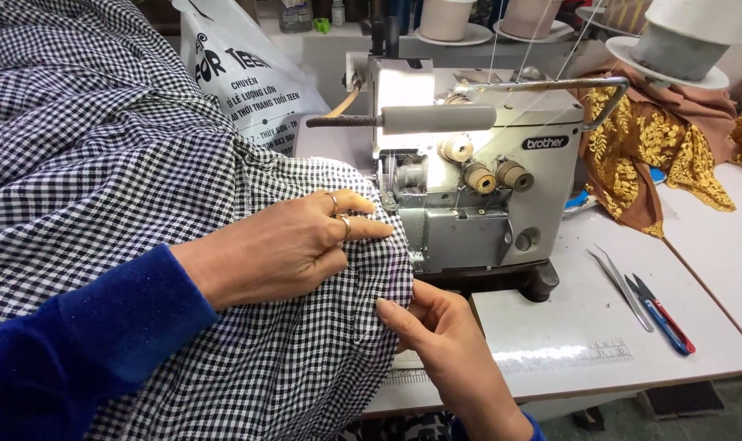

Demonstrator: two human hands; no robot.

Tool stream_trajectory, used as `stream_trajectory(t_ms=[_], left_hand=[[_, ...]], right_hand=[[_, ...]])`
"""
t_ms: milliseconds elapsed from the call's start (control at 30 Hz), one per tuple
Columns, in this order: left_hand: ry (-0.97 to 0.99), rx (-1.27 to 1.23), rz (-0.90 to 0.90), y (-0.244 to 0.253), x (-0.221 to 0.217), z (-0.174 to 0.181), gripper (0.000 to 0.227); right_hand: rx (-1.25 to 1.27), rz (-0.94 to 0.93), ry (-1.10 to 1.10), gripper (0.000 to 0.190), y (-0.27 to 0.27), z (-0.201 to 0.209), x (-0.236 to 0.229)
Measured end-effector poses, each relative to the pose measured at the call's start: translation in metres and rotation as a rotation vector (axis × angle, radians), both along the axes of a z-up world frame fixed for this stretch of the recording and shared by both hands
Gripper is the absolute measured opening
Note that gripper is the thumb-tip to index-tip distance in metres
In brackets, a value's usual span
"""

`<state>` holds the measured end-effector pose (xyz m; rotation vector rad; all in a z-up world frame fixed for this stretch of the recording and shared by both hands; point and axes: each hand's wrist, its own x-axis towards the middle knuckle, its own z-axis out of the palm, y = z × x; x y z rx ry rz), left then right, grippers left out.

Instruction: Overlocking the edges of a checkered fabric using an industrial sewing machine to prevent fraying.

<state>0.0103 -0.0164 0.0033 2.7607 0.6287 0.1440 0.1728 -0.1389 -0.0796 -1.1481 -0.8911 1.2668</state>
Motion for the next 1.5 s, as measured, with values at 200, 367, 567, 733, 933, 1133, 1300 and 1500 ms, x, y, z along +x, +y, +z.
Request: stream_trajectory(t_ms=[200,367,567,733,933,1133,1300,1500], left_hand=[[-0.024,-0.024,-0.012,0.009,-0.002,0.0,0.053],[-0.01,0.073,-0.049,0.008,-0.001,-0.003,0.051],[-0.053,0.419,-0.151,-0.015,-0.003,-0.02,0.055],[-0.03,0.356,-0.189,-0.015,-0.01,-0.018,0.059],[-0.055,0.219,-0.164,-0.011,-0.011,-0.012,0.057],[-0.057,0.113,-0.114,-0.001,-0.011,-0.012,0.057],[-0.048,0.035,-0.031,0.008,-0.01,-0.011,0.054],[-0.052,0.053,-0.02,0.016,-0.009,-0.013,0.052]], right_hand=[[0.002,0.004,-0.049,0.017,0.0,-0.003,-0.001],[-0.094,0.05,-0.119,0.018,-0.003,-0.013,0.001],[-0.103,0.156,0.037,0.019,-0.01,-0.001,0.001],[-0.047,0.232,0.176,0.015,-0.013,-0.009,0.005],[-0.12,0.2,0.141,0.024,-0.011,-0.001,0.002],[-0.069,0.163,0.031,0.017,-0.005,-0.005,0.002],[-0.045,0.144,0.017,0.019,0.001,0.002,0.001],[-0.028,0.175,-0.01,0.013,0.001,-0.005,0.001]])
